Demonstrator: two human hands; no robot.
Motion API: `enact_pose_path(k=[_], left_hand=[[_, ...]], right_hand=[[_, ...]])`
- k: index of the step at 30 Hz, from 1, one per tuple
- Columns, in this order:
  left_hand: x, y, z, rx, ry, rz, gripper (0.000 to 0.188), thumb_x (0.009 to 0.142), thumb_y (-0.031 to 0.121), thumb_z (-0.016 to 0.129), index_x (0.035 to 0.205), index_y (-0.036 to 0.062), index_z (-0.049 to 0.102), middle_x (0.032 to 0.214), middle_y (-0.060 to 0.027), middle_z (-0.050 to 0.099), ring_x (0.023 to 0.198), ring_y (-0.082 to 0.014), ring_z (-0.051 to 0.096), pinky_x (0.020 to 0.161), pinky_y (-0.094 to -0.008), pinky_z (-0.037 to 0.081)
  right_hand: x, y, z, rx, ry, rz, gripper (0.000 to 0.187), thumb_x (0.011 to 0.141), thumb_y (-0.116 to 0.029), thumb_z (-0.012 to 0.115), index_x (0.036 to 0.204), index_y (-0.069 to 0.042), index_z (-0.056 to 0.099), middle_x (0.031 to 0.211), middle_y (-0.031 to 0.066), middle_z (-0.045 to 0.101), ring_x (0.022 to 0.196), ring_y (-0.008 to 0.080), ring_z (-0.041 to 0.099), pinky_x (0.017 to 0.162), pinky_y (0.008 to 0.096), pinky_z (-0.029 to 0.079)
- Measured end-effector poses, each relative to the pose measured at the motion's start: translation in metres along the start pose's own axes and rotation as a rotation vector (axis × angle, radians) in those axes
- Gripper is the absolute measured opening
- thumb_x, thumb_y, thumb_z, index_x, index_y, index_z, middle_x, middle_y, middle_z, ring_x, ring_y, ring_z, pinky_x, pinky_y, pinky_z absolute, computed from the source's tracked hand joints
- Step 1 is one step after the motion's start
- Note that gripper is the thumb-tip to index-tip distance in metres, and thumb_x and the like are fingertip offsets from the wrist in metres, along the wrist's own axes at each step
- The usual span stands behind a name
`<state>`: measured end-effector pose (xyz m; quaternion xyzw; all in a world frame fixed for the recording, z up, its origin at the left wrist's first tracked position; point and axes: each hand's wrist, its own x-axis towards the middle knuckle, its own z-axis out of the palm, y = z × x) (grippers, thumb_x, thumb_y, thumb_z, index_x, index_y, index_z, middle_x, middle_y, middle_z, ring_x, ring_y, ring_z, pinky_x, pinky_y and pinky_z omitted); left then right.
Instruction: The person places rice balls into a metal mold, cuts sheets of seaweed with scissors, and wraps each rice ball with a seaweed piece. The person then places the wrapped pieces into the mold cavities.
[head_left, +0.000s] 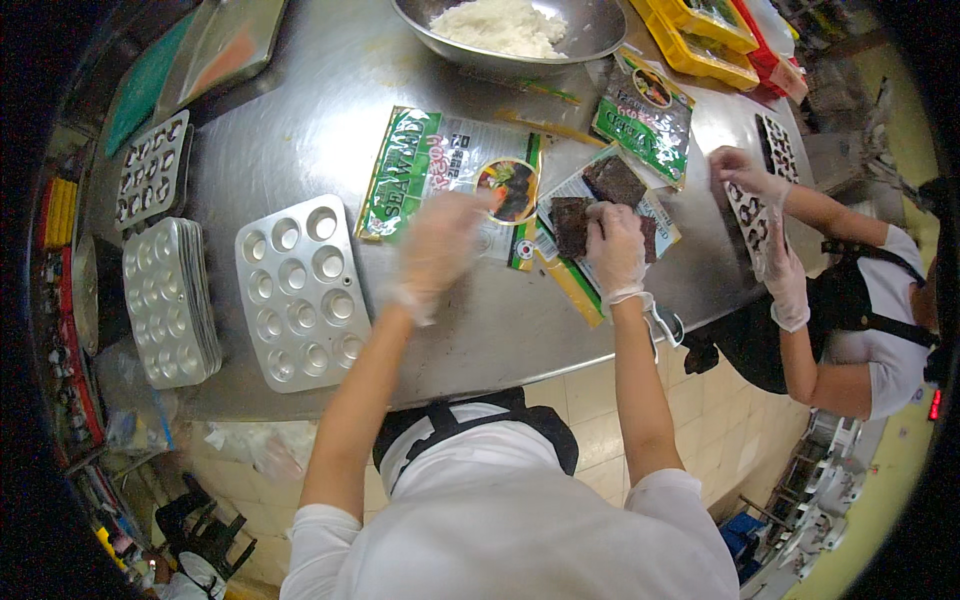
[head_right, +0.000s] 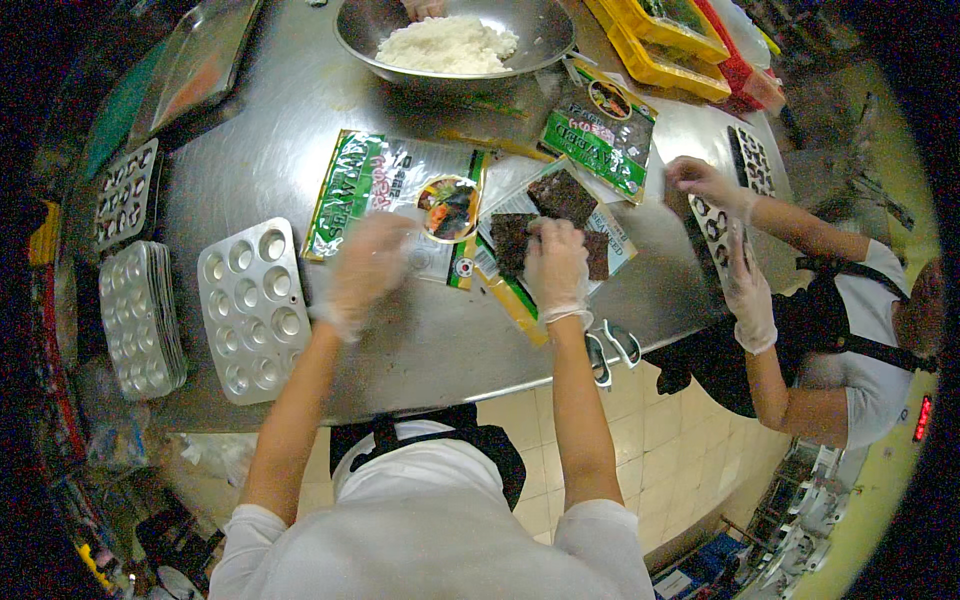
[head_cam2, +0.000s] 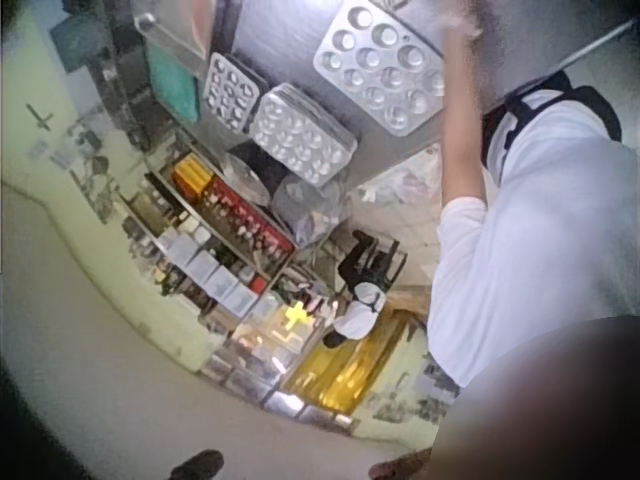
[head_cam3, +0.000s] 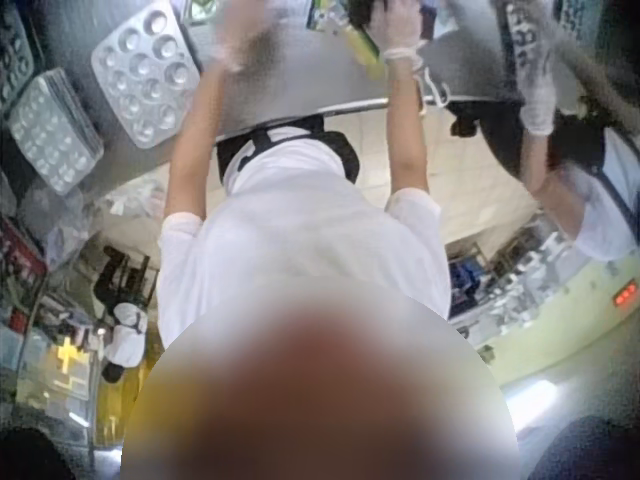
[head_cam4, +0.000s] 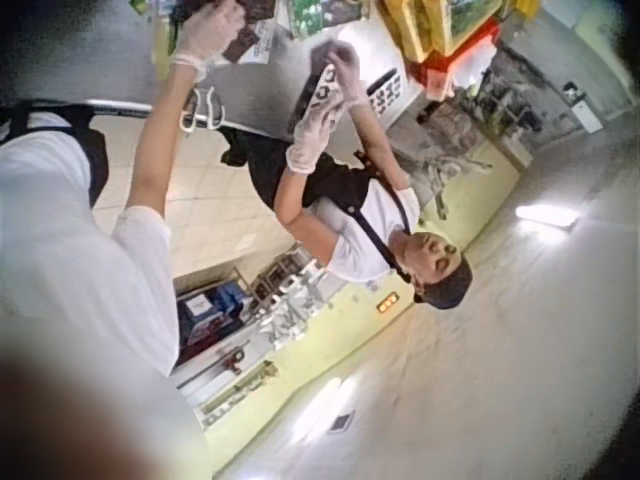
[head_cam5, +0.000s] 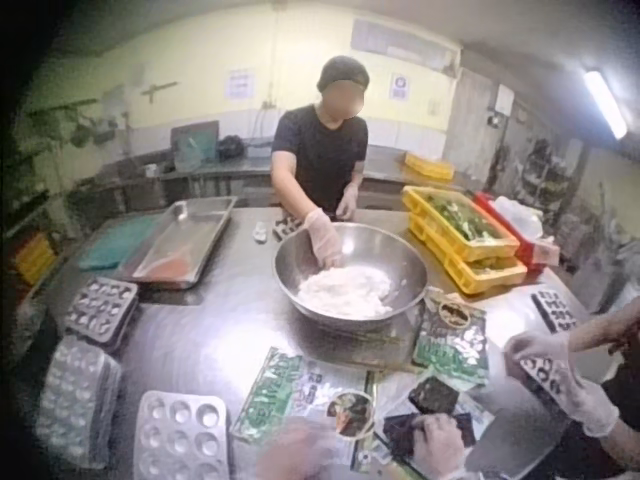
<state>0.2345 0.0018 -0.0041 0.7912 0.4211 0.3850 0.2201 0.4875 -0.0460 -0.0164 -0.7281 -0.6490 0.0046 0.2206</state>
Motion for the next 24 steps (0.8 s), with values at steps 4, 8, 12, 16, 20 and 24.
enact_pose_path(k=[4, 8, 12, 16, 20, 24], left_hand=[[0.015, 0.028, 0.082, -0.255, -0.205, -0.155, 0.025, 0.079, 0.014, 0.055, 0.102, 0.0031, 0.056, 0.094, -0.0149, 0.058, 0.085, -0.0289, 0.057, 0.075, -0.0356, 0.045], [0.009, 0.030, 0.102, -0.401, -0.231, -0.312, 0.027, 0.080, 0.014, 0.055, 0.104, 0.0010, 0.053, 0.093, -0.0169, 0.058, 0.086, -0.0290, 0.057, 0.077, -0.0351, 0.044], [0.007, 0.030, 0.103, -0.388, -0.199, -0.311, 0.025, 0.081, 0.012, 0.054, 0.102, -0.0001, 0.054, 0.093, -0.0165, 0.058, 0.086, -0.0271, 0.058, 0.077, -0.0337, 0.044], [0.009, 0.031, 0.105, -0.394, -0.244, -0.390, 0.023, 0.081, 0.012, 0.055, 0.101, 0.0000, 0.055, 0.092, -0.0153, 0.058, 0.084, -0.0256, 0.058, 0.076, -0.0330, 0.044], [0.012, 0.031, 0.098, -0.384, -0.200, -0.336, 0.022, 0.081, 0.012, 0.055, 0.099, 0.0003, 0.055, 0.090, -0.0136, 0.058, 0.082, -0.0226, 0.057, 0.075, -0.0312, 0.044], [0.019, 0.047, 0.084, -0.351, -0.106, -0.373, 0.020, 0.082, 0.013, 0.057, 0.097, 0.0006, 0.056, 0.088, -0.0115, 0.058, 0.082, -0.0167, 0.055, 0.074, -0.0277, 0.043]], right_hand=[[-0.003, -0.020, -0.007, 0.016, -0.102, 0.096, 0.031, 0.074, -0.029, 0.062, 0.095, -0.007, 0.055, 0.094, 0.0127, 0.055, 0.089, 0.0302, 0.054, 0.075, 0.0407, 0.045], [-0.002, -0.025, -0.013, 0.059, -0.150, 0.137, 0.038, 0.072, -0.035, 0.065, 0.095, -0.005, 0.056, 0.092, 0.0132, 0.057, 0.089, 0.0313, 0.055, 0.074, 0.0403, 0.046], [0.000, -0.019, -0.017, 0.185, -0.153, 0.081, 0.031, 0.075, -0.030, 0.062, 0.091, -0.004, 0.057, 0.088, 0.0156, 0.058, 0.087, 0.0328, 0.055, 0.074, 0.0401, 0.045], [0.002, -0.019, -0.023, 0.228, -0.188, 0.130, 0.024, 0.079, -0.024, 0.057, 0.089, -0.003, 0.057, 0.085, 0.0182, 0.058, 0.084, 0.0339, 0.056, 0.073, 0.0409, 0.045], [0.009, -0.022, -0.045, 0.137, -0.103, 0.229, 0.020, 0.081, -0.022, 0.052, 0.086, -0.003, 0.057, 0.086, 0.0196, 0.058, 0.082, 0.0348, 0.057, 0.071, 0.0413, 0.045], [0.012, -0.017, -0.080, 0.175, 0.099, 0.304, 0.016, 0.082, -0.017, 0.052, 0.084, -0.002, 0.057, 0.080, 0.0175, 0.060, 0.075, 0.0298, 0.059, 0.066, 0.0367, 0.045]])
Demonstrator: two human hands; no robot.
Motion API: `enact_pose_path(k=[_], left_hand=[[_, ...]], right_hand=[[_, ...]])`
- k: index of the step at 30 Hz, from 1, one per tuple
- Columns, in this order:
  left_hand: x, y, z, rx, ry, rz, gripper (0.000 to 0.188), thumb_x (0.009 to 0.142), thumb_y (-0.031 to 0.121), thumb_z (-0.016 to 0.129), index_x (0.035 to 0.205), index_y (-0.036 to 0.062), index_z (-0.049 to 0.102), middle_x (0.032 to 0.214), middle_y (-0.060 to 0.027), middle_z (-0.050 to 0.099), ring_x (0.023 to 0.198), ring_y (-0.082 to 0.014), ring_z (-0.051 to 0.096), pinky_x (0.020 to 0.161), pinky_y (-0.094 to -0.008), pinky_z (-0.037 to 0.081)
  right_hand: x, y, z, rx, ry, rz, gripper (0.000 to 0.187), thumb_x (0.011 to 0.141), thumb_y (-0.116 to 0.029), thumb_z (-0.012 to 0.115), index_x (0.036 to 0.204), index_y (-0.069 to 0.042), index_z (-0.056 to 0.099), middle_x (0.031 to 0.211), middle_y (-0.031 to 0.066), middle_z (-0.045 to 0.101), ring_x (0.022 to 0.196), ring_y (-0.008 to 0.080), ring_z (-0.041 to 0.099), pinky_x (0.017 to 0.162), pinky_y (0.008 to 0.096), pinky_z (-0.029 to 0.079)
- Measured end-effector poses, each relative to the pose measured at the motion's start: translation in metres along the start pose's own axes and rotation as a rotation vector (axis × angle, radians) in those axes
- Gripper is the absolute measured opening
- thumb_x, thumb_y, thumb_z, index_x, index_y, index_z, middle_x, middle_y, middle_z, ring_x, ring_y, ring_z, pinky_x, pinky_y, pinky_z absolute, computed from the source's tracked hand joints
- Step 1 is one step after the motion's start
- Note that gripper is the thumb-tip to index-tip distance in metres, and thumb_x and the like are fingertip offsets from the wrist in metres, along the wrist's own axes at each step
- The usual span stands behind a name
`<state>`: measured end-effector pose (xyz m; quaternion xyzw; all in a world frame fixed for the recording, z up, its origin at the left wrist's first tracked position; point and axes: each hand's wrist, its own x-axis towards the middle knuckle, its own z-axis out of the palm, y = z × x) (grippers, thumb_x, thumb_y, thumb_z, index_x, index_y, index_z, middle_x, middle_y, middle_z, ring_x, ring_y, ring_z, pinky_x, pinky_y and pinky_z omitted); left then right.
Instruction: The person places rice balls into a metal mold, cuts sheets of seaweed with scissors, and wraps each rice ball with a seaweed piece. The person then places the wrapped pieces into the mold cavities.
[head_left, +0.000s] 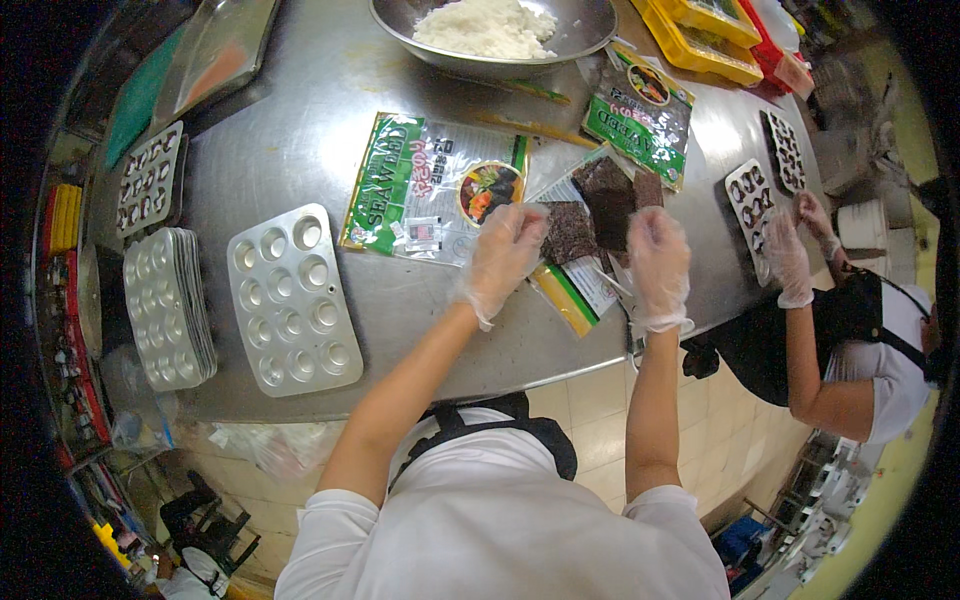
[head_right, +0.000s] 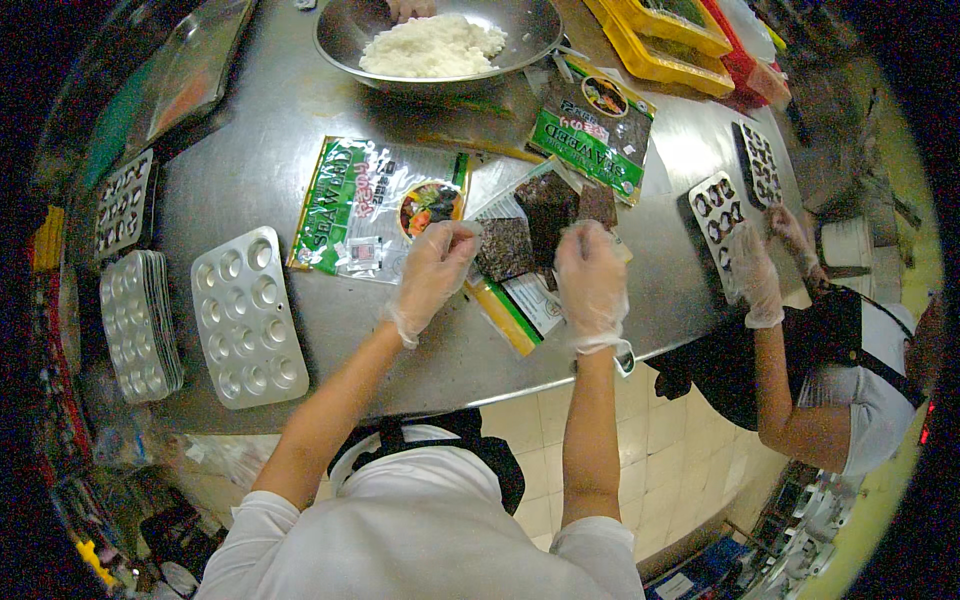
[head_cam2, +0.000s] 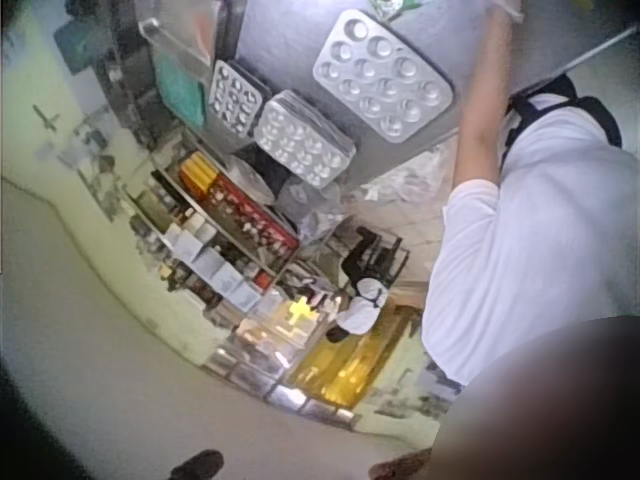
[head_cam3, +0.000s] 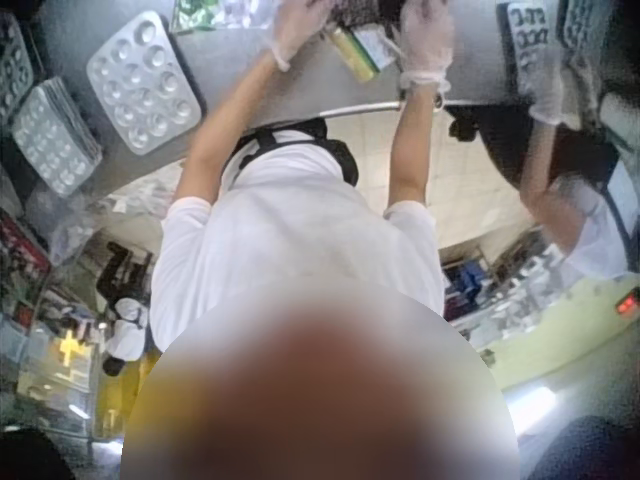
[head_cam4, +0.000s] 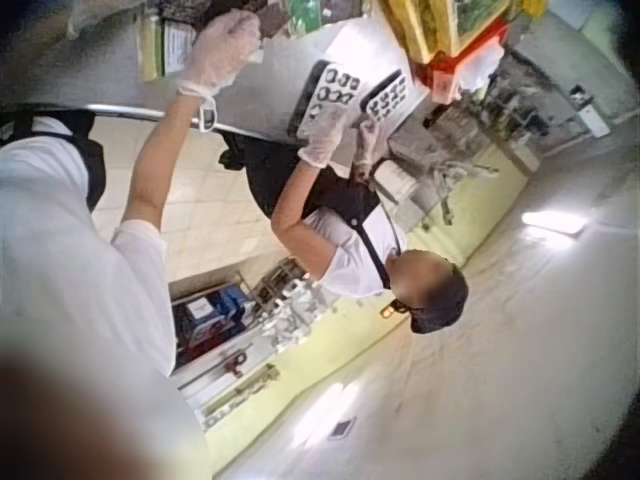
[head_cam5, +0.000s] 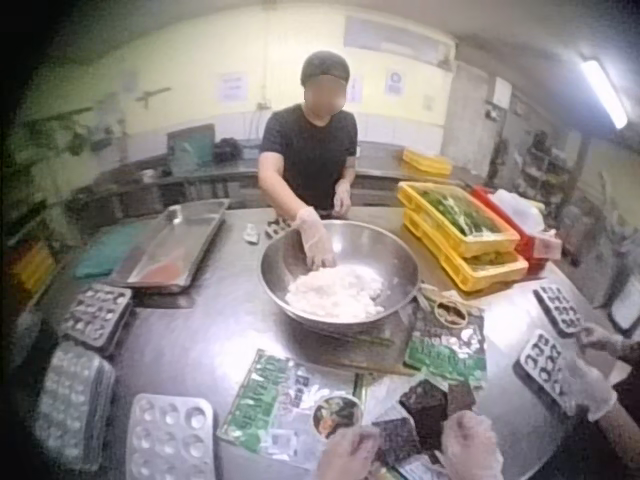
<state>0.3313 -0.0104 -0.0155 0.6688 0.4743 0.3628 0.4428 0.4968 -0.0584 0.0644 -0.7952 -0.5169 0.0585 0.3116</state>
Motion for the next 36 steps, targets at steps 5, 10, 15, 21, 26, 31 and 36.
enact_pose_path(k=[5, 10, 15, 21, 26, 31, 36], left_hand=[[-0.006, 0.040, 0.000, -0.549, -0.085, -0.094, 0.023, 0.085, 0.016, 0.056, 0.101, 0.0011, 0.054, 0.090, -0.0057, 0.057, 0.084, -0.0112, 0.052, 0.075, -0.0242, 0.042], [-0.011, 0.044, -0.021, -0.592, -0.050, -0.187, 0.028, 0.082, 0.018, 0.061, 0.102, 0.0006, 0.054, 0.091, -0.0059, 0.059, 0.084, -0.0115, 0.055, 0.075, -0.0242, 0.044], [-0.016, 0.038, -0.038, -0.628, -0.039, -0.206, 0.029, 0.081, 0.018, 0.063, 0.102, 0.0007, 0.054, 0.093, -0.0058, 0.058, 0.085, -0.0122, 0.055, 0.077, -0.0245, 0.044], [-0.023, 0.037, -0.055, -0.684, -0.081, -0.214, 0.038, 0.081, 0.023, 0.063, 0.109, 0.0004, 0.050, 0.097, -0.0059, 0.055, 0.089, -0.0120, 0.052, 0.079, -0.0233, 0.042], [-0.024, 0.037, -0.059, -0.661, -0.078, -0.219, 0.041, 0.080, 0.023, 0.065, 0.110, -0.0005, 0.050, 0.098, -0.0062, 0.055, 0.088, -0.0122, 0.053, 0.077, -0.0227, 0.043], [-0.026, 0.034, -0.060, -0.629, -0.088, -0.189, 0.038, 0.081, 0.022, 0.064, 0.108, -0.0015, 0.052, 0.096, -0.0066, 0.057, 0.089, -0.0123, 0.053, 0.078, -0.0236, 0.043], [-0.028, 0.027, -0.061, -0.556, -0.101, -0.150, 0.035, 0.082, 0.022, 0.062, 0.106, -0.0018, 0.054, 0.096, -0.0062, 0.059, 0.088, -0.0114, 0.053, 0.077, -0.0233, 0.043]], right_hand=[[-0.008, -0.011, 0.000, 0.506, -0.193, 0.098, 0.011, 0.081, -0.012, 0.058, 0.085, -0.002, 0.058, 0.075, 0.0061, 0.057, 0.070, 0.0103, 0.053, 0.063, 0.0261, 0.042], [-0.016, -0.027, 0.017, 0.918, -0.475, 0.195, 0.017, 0.082, -0.015, 0.060, 0.092, -0.002, 0.058, 0.083, 0.0004, 0.056, 0.074, 0.0072, 0.050, 0.068, 0.0211, 0.041], [-0.015, -0.038, 0.026, 0.931, -0.588, 0.186, 0.019, 0.082, -0.016, 0.061, 0.095, -0.002, 0.057, 0.084, 0.0005, 0.056, 0.075, 0.0072, 0.050, 0.068, 0.0212, 0.042], [-0.017, -0.047, 0.035, 0.962, -0.633, 0.230, 0.018, 0.082, -0.017, 0.061, 0.092, -0.002, 0.057, 0.084, 0.0008, 0.056, 0.077, 0.0082, 0.051, 0.071, 0.0222, 0.042], [-0.019, -0.053, 0.035, 0.981, -0.640, 0.200, 0.018, 0.082, -0.018, 0.061, 0.089, -0.002, 0.056, 0.084, 0.0011, 0.056, 0.078, 0.0088, 0.052, 0.072, 0.0228, 0.042], [-0.019, -0.055, 0.033, 0.953, -0.644, 0.220, 0.018, 0.082, -0.018, 0.061, 0.089, -0.002, 0.056, 0.083, 0.0012, 0.057, 0.077, 0.0087, 0.052, 0.071, 0.0229, 0.042], [-0.018, -0.052, 0.034, 0.900, -0.654, 0.181, 0.019, 0.080, -0.019, 0.061, 0.089, -0.002, 0.057, 0.082, 0.0009, 0.057, 0.075, 0.0085, 0.053, 0.069, 0.0230, 0.043]])
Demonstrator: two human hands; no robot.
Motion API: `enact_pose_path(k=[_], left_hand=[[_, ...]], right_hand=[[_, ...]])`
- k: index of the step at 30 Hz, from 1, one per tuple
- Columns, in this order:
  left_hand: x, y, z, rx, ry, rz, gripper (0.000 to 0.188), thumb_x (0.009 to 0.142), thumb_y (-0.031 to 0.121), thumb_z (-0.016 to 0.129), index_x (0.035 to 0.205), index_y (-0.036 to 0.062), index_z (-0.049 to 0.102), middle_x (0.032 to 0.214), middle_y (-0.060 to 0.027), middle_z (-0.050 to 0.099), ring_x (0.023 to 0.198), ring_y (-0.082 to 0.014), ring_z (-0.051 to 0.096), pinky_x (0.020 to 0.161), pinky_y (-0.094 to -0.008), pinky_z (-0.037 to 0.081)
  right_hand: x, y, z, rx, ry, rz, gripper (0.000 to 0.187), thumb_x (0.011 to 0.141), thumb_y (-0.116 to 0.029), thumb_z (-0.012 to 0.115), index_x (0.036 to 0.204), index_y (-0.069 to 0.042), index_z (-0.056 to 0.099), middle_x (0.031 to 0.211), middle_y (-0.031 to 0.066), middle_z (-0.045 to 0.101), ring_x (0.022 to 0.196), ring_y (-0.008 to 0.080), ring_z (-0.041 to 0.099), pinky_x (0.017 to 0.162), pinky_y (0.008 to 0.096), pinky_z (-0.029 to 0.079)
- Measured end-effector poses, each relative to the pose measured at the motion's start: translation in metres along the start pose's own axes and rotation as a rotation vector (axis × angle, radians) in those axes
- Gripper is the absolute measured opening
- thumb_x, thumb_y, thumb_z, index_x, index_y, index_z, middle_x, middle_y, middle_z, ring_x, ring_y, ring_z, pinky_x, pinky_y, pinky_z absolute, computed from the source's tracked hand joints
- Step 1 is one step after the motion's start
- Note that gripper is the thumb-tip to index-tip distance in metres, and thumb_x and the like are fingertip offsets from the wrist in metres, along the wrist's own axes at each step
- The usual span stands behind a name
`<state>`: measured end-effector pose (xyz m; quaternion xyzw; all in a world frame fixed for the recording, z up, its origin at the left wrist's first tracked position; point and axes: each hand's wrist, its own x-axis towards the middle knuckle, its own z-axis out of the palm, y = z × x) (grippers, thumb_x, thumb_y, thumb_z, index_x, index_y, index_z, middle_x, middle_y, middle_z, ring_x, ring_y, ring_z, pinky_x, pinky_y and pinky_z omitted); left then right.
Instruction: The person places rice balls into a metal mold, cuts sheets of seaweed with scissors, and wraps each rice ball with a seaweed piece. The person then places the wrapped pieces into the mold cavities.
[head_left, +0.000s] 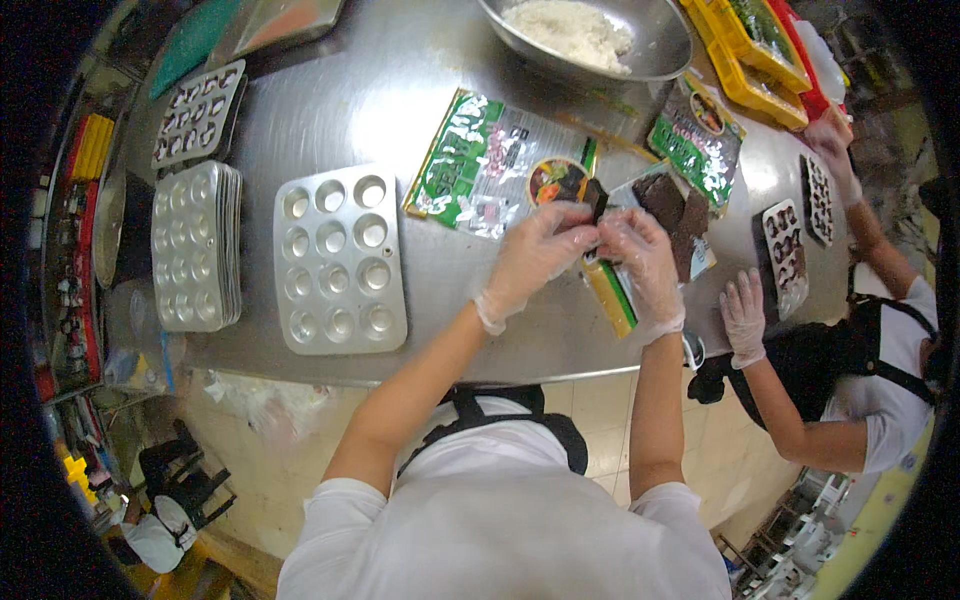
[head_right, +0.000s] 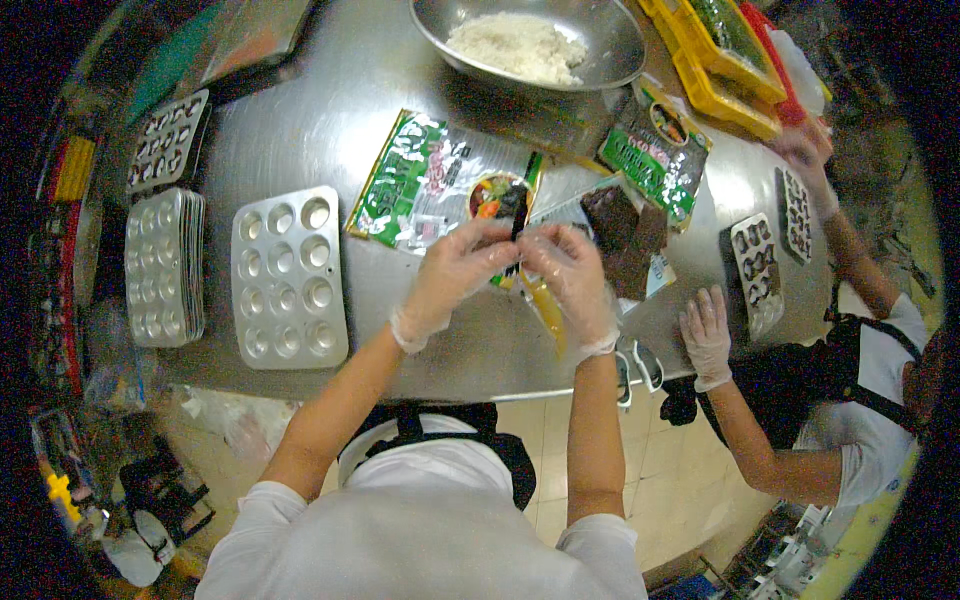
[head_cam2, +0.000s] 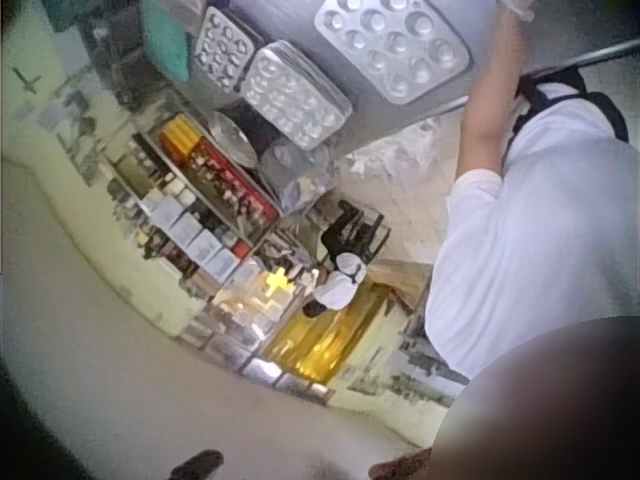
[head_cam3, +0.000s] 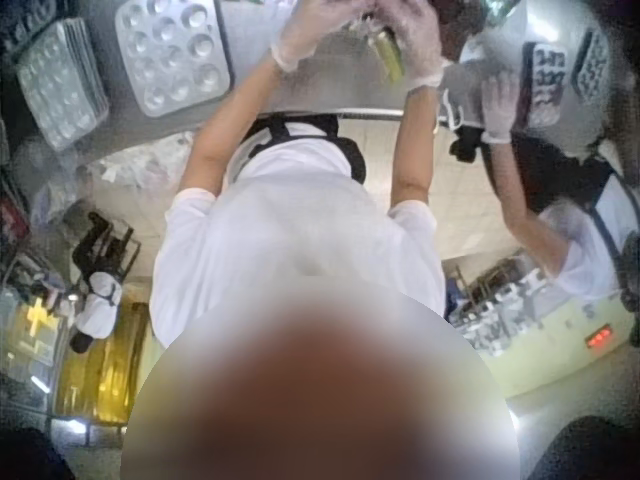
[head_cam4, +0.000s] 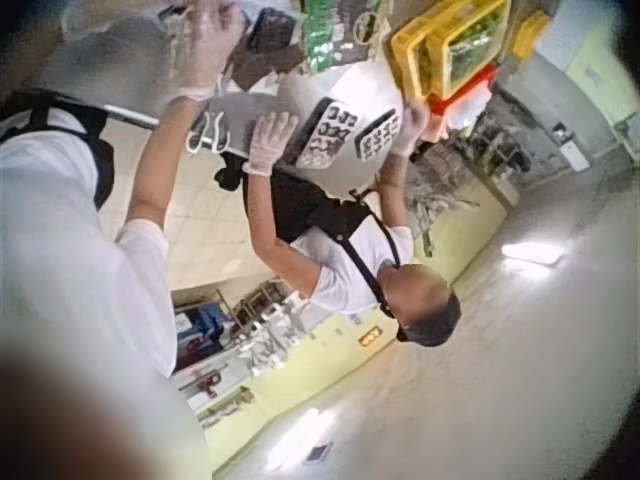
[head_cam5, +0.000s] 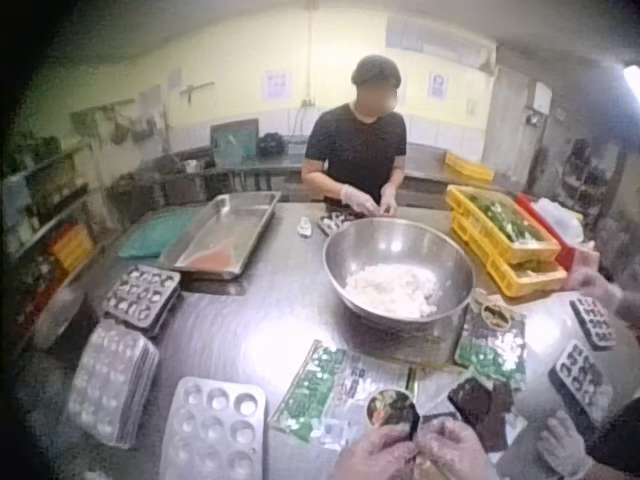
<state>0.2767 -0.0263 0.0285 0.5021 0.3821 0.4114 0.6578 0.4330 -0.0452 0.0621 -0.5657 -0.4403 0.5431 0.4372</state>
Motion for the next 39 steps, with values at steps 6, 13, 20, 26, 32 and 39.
enact_pose_path(k=[6, 13, 20, 26, 32, 39], left_hand=[[-0.001, 0.003, -0.006, -0.002, 0.004, -0.051, 0.032, 0.083, 0.021, 0.061, 0.105, -0.0009, 0.055, 0.095, -0.0042, 0.059, 0.087, -0.0104, 0.053, 0.077, -0.0227, 0.043], [-0.004, 0.002, -0.007, -0.115, 0.003, -0.068, 0.030, 0.082, 0.019, 0.062, 0.105, 0.0004, 0.056, 0.095, -0.0039, 0.059, 0.087, -0.0099, 0.053, 0.079, -0.0225, 0.043], [-0.002, 0.000, -0.009, -0.106, -0.010, -0.053, 0.028, 0.082, 0.018, 0.061, 0.104, 0.0006, 0.056, 0.094, -0.0039, 0.059, 0.088, -0.0101, 0.053, 0.080, -0.0225, 0.042], [0.000, 0.003, -0.008, -0.138, -0.017, -0.069, 0.027, 0.082, 0.018, 0.062, 0.103, 0.0008, 0.056, 0.094, -0.0036, 0.059, 0.088, -0.0099, 0.053, 0.080, -0.0226, 0.042], [0.002, 0.007, -0.007, -0.188, -0.028, -0.101, 0.030, 0.082, 0.019, 0.063, 0.104, 0.0002, 0.055, 0.095, -0.0042, 0.059, 0.088, -0.0105, 0.054, 0.080, -0.0231, 0.042], [0.007, -0.001, -0.003, -0.070, -0.021, -0.087, 0.033, 0.081, 0.019, 0.063, 0.105, -0.0005, 0.054, 0.096, -0.0057, 0.058, 0.089, -0.0112, 0.054, 0.080, -0.0236, 0.042]], right_hand=[[0.001, 0.002, 0.003, 0.016, -0.004, 0.005, 0.021, 0.083, -0.022, 0.060, 0.089, -0.002, 0.057, 0.083, 0.0016, 0.056, 0.076, 0.0090, 0.054, 0.069, 0.0236, 0.045], [0.001, 0.002, 0.003, 0.031, -0.023, 0.022, 0.019, 0.084, -0.022, 0.059, 0.089, -0.004, 0.056, 0.085, 0.0007, 0.056, 0.078, 0.0089, 0.054, 0.070, 0.0245, 0.047], [0.003, 0.005, 0.001, 0.054, -0.031, 0.024, 0.021, 0.082, -0.023, 0.062, 0.091, -0.005, 0.056, 0.085, 0.0001, 0.056, 0.079, 0.0092, 0.055, 0.068, 0.0240, 0.048], [0.007, 0.008, -0.003, 0.141, -0.056, 0.069, 0.022, 0.081, -0.023, 0.064, 0.091, -0.005, 0.056, 0.085, -0.0004, 0.055, 0.078, 0.0088, 0.054, 0.070, 0.0244, 0.046], [0.011, 0.012, -0.009, 0.249, -0.081, 0.084, 0.018, 0.081, -0.021, 0.063, 0.090, -0.006, 0.056, 0.086, -0.0012, 0.055, 0.079, 0.0086, 0.053, 0.069, 0.0244, 0.046], [0.011, 0.007, -0.011, 0.166, -0.059, 0.100, 0.017, 0.080, -0.020, 0.063, 0.088, -0.006, 0.056, 0.083, -0.0011, 0.055, 0.077, 0.0092, 0.054, 0.069, 0.0246, 0.047]])
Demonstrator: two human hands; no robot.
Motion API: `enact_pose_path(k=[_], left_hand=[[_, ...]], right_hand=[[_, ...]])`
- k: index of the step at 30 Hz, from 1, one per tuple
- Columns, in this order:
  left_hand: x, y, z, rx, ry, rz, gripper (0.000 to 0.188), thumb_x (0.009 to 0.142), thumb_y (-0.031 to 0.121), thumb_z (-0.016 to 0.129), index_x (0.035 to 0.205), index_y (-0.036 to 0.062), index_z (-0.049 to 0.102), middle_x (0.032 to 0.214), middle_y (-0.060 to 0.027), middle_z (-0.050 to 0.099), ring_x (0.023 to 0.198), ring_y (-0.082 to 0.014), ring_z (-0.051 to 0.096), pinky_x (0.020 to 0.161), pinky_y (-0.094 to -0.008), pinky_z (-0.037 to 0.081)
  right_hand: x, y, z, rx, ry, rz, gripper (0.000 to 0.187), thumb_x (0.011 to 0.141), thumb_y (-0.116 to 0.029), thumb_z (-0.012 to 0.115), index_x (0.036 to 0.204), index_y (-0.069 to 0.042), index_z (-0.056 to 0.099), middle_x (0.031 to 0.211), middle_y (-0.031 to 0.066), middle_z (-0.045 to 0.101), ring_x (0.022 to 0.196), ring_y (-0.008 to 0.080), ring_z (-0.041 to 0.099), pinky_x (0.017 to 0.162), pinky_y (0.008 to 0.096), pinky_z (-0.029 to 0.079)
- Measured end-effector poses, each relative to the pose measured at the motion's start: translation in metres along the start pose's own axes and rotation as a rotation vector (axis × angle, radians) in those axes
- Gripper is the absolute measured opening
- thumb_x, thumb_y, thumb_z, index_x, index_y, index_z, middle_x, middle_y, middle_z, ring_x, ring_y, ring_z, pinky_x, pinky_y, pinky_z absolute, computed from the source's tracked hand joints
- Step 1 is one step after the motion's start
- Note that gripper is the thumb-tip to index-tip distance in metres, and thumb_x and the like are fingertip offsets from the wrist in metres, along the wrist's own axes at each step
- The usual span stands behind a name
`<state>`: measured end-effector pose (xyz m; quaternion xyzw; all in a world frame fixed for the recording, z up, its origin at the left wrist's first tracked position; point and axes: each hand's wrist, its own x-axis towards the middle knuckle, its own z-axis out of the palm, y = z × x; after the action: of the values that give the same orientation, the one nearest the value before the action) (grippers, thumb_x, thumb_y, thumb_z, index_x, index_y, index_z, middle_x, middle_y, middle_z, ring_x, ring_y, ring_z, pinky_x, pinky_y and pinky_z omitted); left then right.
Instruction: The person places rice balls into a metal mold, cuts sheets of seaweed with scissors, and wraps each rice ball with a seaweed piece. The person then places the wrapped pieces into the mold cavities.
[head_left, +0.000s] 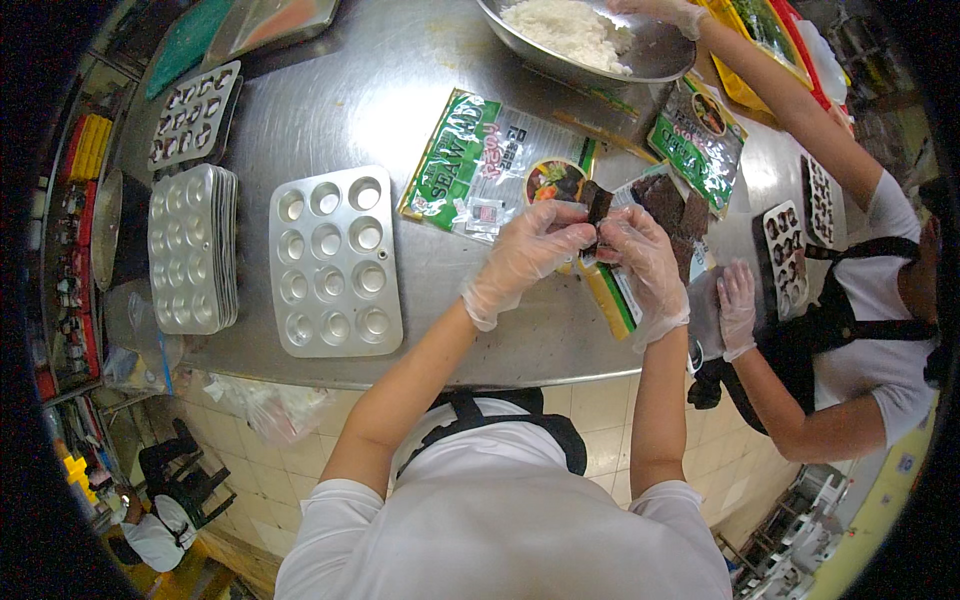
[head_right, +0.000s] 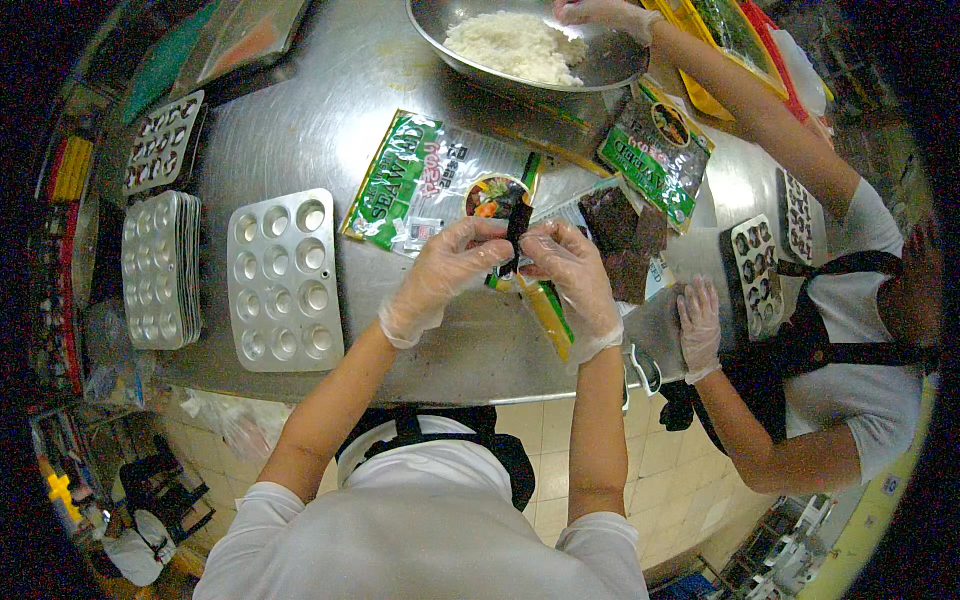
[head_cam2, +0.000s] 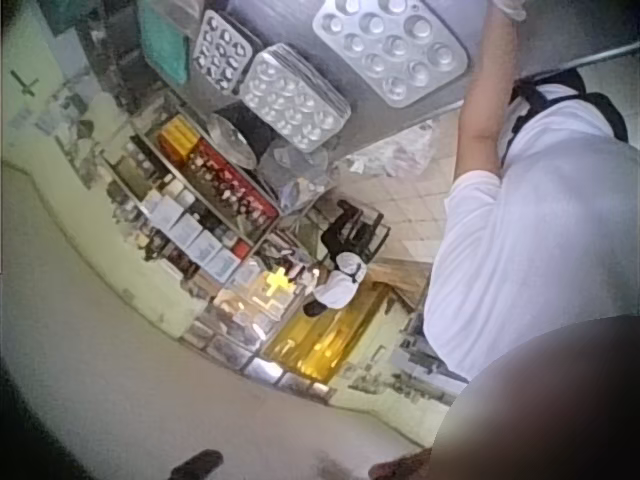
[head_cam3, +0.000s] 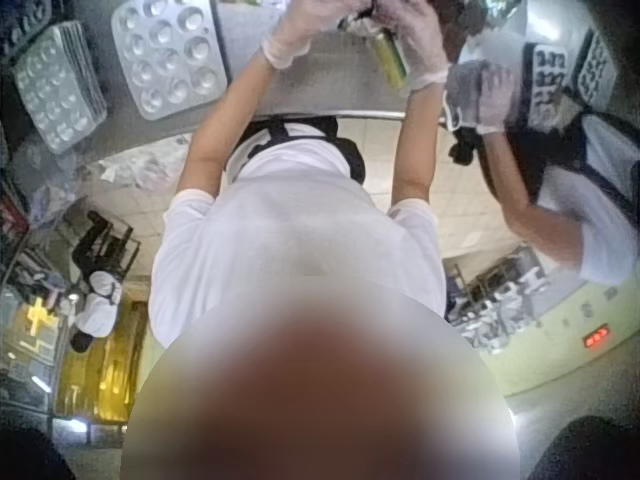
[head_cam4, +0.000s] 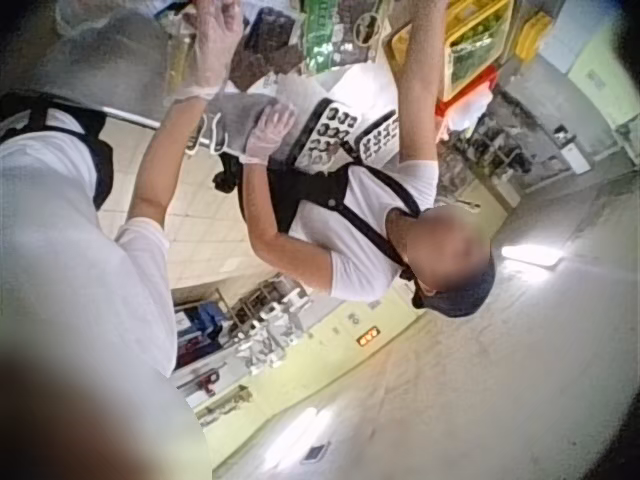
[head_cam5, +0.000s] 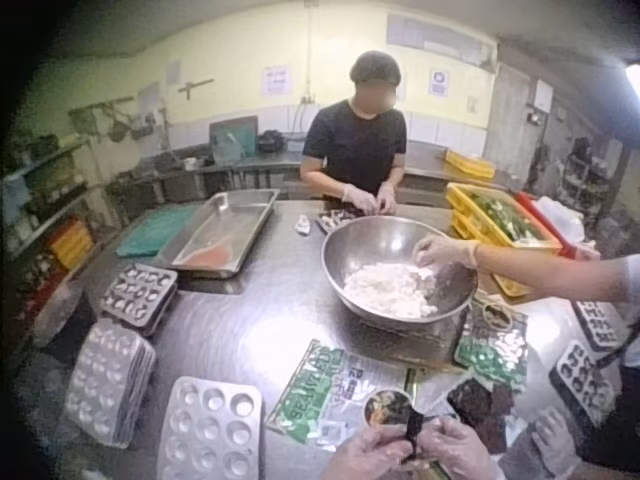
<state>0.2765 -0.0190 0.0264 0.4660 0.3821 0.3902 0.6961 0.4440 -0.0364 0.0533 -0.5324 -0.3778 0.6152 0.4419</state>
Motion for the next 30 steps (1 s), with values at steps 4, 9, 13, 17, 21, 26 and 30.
enact_pose_path(k=[4, 9, 13, 17, 21, 26, 30], left_hand=[[0.009, -0.013, 0.008, -0.021, 0.070, 0.026, 0.033, 0.079, 0.022, 0.063, 0.102, -0.0014, 0.055, 0.095, -0.0095, 0.060, 0.086, -0.0158, 0.056, 0.078, -0.0267, 0.044], [0.029, -0.015, -0.025, 0.432, 0.181, -0.036, 0.049, 0.081, 0.030, 0.056, 0.116, -0.0019, 0.047, 0.110, -0.0193, 0.055, 0.093, -0.0336, 0.055, 0.084, -0.0351, 0.042], [0.005, -0.003, -0.074, 0.998, 0.340, 0.191, 0.055, 0.083, 0.035, 0.055, 0.125, 0.0017, 0.040, 0.123, -0.0213, 0.044, 0.109, -0.0308, 0.047, 0.091, -0.0353, 0.037], [-0.067, 0.018, -0.151, 0.282, 0.192, -0.068, 0.047, 0.088, 0.031, 0.050, 0.122, -0.0004, 0.042, 0.115, -0.0145, 0.050, 0.105, -0.0198, 0.049, 0.089, -0.0299, 0.038], [-0.124, 0.020, -0.197, 0.283, 0.377, -0.276, 0.035, 0.088, 0.023, 0.051, 0.115, 0.0018, 0.048, 0.105, -0.0059, 0.055, 0.096, -0.0128, 0.052, 0.081, -0.0248, 0.042], [-0.146, 0.004, -0.213, 0.574, 0.277, -0.069, 0.029, 0.082, 0.017, 0.058, 0.108, 0.0053, 0.053, 0.089, -0.0064, 0.057, 0.081, -0.0174, 0.056, 0.071, -0.0288, 0.045], [-0.148, -0.004, -0.211, 0.966, 0.229, 0.191, 0.035, 0.075, 0.020, 0.065, 0.107, 0.0089, 0.054, 0.093, -0.0095, 0.055, 0.087, -0.0245, 0.054, 0.077, -0.0341, 0.044]], right_hand=[[0.003, 0.001, 0.005, -0.163, 0.045, -0.044, 0.015, 0.081, -0.019, 0.059, 0.086, -0.005, 0.057, 0.079, -0.0005, 0.055, 0.073, 0.0091, 0.053, 0.066, 0.0236, 0.046], [-0.006, -0.007, 0.010, -0.531, 0.409, -0.248, 0.015, 0.081, -0.015, 0.057, 0.085, -0.001, 0.056, 0.081, 0.0038, 0.052, 0.078, 0.0120, 0.048, 0.072, 0.0249, 0.039], [-0.025, -0.001, 0.035, -0.179, 0.130, -0.098, 0.013, 0.078, -0.017, 0.061, 0.082, -0.006, 0.055, 0.078, -0.0026, 0.049, 0.070, 0.0063, 0.044, 0.065, 0.0201, 0.036], [-0.033, 0.045, 0.103, -0.028, -0.281, 0.224, 0.011, 0.079, -0.017, 0.060, 0.084, -0.008, 0.056, 0.077, -0.0024, 0.051, 0.067, 0.0066, 0.050, 0.058, 0.0206, 0.040], [-0.028, 0.093, 0.170, -0.199, -0.308, 0.315, 0.016, 0.080, -0.019, 0.060, 0.082, -0.003, 0.058, 0.072, 0.0011, 0.055, 0.069, 0.0102, 0.053, 0.061, 0.0254, 0.042], [-0.037, 0.104, 0.196, -0.576, -0.093, 0.088, 0.018, 0.079, -0.018, 0.057, 0.080, 0.000, 0.057, 0.070, 0.0119, 0.056, 0.066, 0.0200, 0.053, 0.063, 0.0322, 0.042], [-0.045, 0.100, 0.208, -0.675, 0.000, 0.011, 0.013, 0.080, -0.014, 0.057, 0.078, -0.001, 0.055, 0.067, 0.0058, 0.051, 0.062, 0.0125, 0.047, 0.059, 0.0272, 0.040]])
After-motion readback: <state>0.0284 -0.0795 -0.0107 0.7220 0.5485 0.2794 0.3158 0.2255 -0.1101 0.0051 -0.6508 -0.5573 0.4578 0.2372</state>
